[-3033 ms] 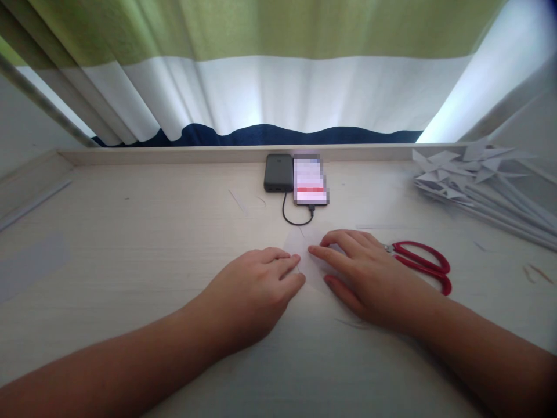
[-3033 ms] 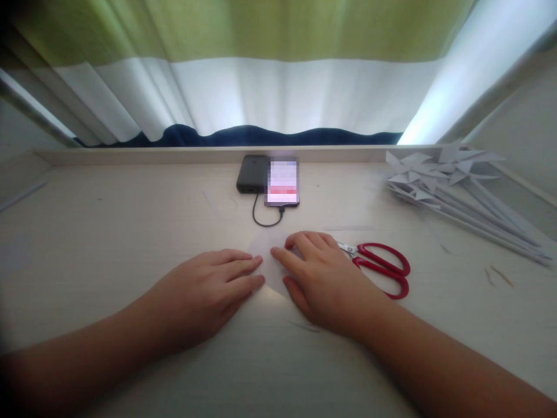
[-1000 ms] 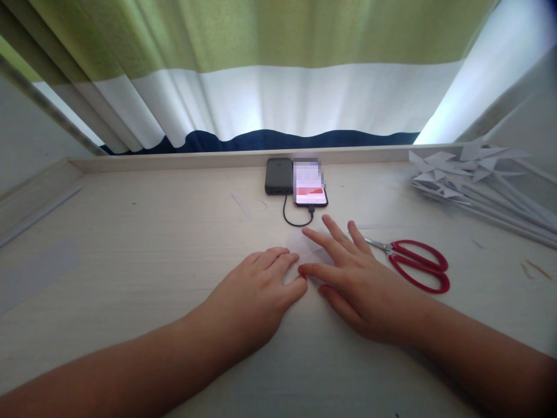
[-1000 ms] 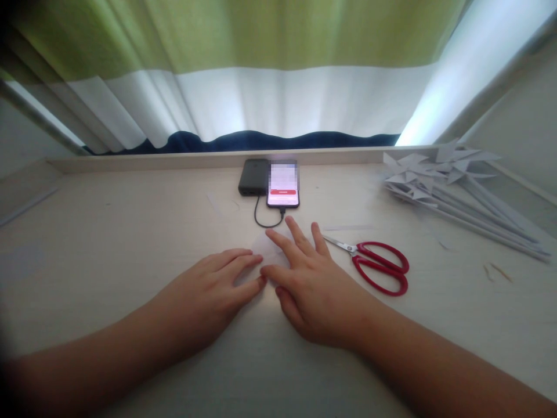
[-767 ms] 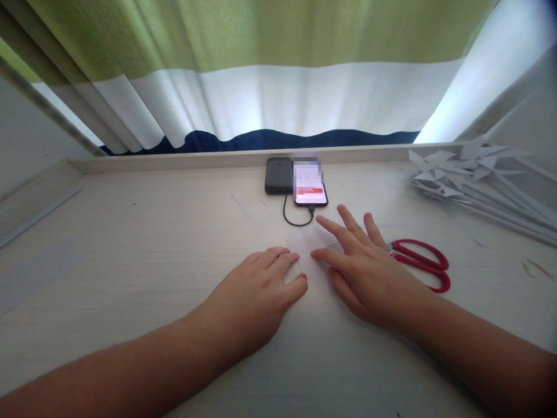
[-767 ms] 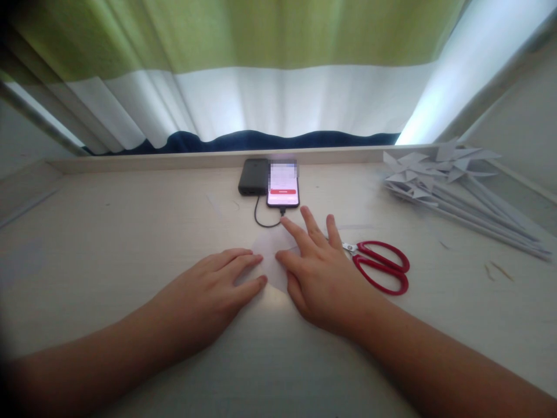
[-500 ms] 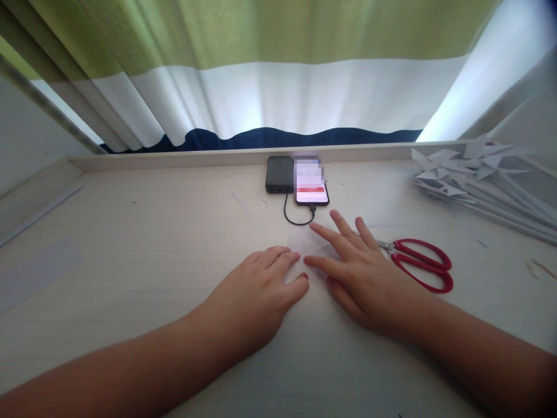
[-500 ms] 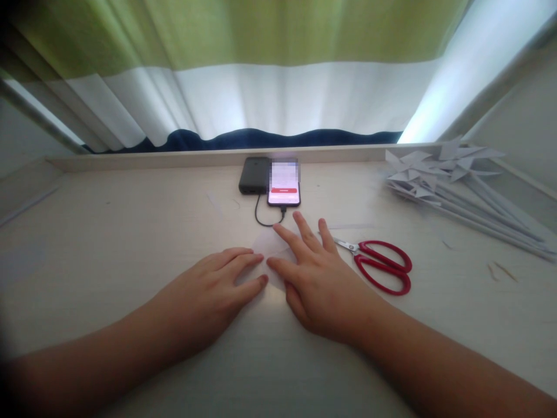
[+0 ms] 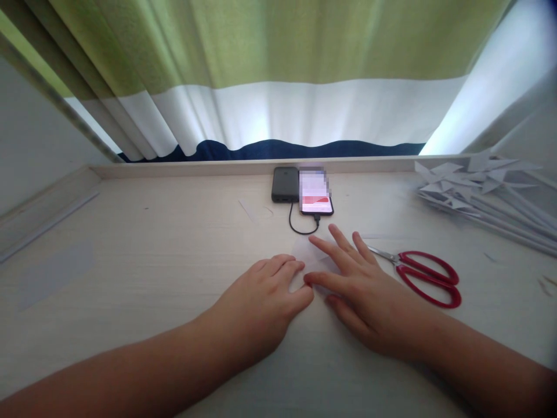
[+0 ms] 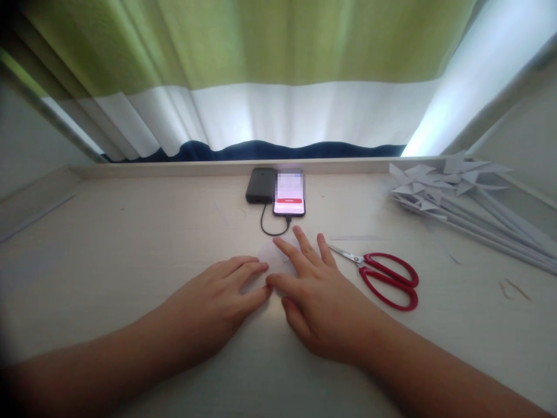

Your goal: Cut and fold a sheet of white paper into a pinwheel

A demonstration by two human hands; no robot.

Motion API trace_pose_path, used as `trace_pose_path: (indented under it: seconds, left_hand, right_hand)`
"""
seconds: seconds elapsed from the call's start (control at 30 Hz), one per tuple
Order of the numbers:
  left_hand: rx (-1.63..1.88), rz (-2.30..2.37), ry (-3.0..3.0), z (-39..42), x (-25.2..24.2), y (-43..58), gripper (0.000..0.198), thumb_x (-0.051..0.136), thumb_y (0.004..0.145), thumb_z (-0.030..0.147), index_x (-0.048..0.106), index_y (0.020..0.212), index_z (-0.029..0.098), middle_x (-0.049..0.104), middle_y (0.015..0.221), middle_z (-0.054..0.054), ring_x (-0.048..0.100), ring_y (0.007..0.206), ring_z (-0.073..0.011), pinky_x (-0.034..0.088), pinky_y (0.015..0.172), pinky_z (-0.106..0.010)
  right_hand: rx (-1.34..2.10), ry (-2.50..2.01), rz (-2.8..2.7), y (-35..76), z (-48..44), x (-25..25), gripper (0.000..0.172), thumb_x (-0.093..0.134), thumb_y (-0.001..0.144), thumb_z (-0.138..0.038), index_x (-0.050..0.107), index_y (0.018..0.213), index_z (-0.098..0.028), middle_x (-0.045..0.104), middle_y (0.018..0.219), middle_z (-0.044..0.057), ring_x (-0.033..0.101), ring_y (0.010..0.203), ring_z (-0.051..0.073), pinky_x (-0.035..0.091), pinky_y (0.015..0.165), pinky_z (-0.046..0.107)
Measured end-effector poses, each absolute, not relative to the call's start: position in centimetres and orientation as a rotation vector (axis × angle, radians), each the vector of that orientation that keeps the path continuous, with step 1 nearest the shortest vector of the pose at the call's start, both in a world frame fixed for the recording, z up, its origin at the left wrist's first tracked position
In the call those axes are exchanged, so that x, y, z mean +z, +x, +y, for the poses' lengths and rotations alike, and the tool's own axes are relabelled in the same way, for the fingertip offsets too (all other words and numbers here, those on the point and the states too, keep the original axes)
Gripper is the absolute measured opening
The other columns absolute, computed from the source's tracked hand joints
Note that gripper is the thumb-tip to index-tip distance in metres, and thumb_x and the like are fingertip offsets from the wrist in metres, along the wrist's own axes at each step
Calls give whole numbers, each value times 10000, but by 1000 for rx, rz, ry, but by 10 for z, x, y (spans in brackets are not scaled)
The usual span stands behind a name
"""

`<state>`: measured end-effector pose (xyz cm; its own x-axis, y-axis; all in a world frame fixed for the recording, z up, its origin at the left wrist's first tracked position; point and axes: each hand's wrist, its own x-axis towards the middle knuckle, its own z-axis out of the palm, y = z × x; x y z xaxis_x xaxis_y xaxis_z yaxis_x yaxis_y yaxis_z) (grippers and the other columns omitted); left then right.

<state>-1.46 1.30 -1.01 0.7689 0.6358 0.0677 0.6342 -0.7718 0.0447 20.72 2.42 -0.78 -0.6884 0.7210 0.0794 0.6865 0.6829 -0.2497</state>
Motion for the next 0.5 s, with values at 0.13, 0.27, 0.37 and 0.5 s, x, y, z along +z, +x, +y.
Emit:
trace_pose_path:
  seconds: [0.13,0.27,0.37,0.5]
  left_hand:
    - [119,1061,2950,13,-9,-14,286,538,880,172,580,1162,187,518,1340,-156,473,1248,-305,439,1011,-464]
    - [106,1047,2966,12,-8,-14,291,526,887,169,574,1174,178,529,1324,-157,479,1238,-304,448,996,-464]
    - [88,1029,2963,12,-8,-14,286,501,901,171,571,1179,167,527,1323,-154,465,1250,-301,437,1007,-459]
    - [81,1060,2945,13,-9,-15,293,485,909,167,561,1191,191,472,1373,-141,398,1300,-311,401,1036,-470]
  right_hand:
    - [233,-1251,-2658,208,27,-12,381,513,843,-203,593,1207,-277,226,1567,83,-3,1440,372,77,1100,665]
    - [281,-1185,-2727,208,28,-12,420,523,821,-178,586,1221,-289,230,1567,72,8,1445,356,91,1111,642]
    - [239,-1224,-2694,208,29,-13,418,510,836,-186,586,1234,-289,245,1561,77,28,1444,363,77,1103,655]
    - [180,-1281,-2651,209,29,-15,405,512,839,-200,594,1231,-261,240,1561,96,34,1439,382,71,1102,655]
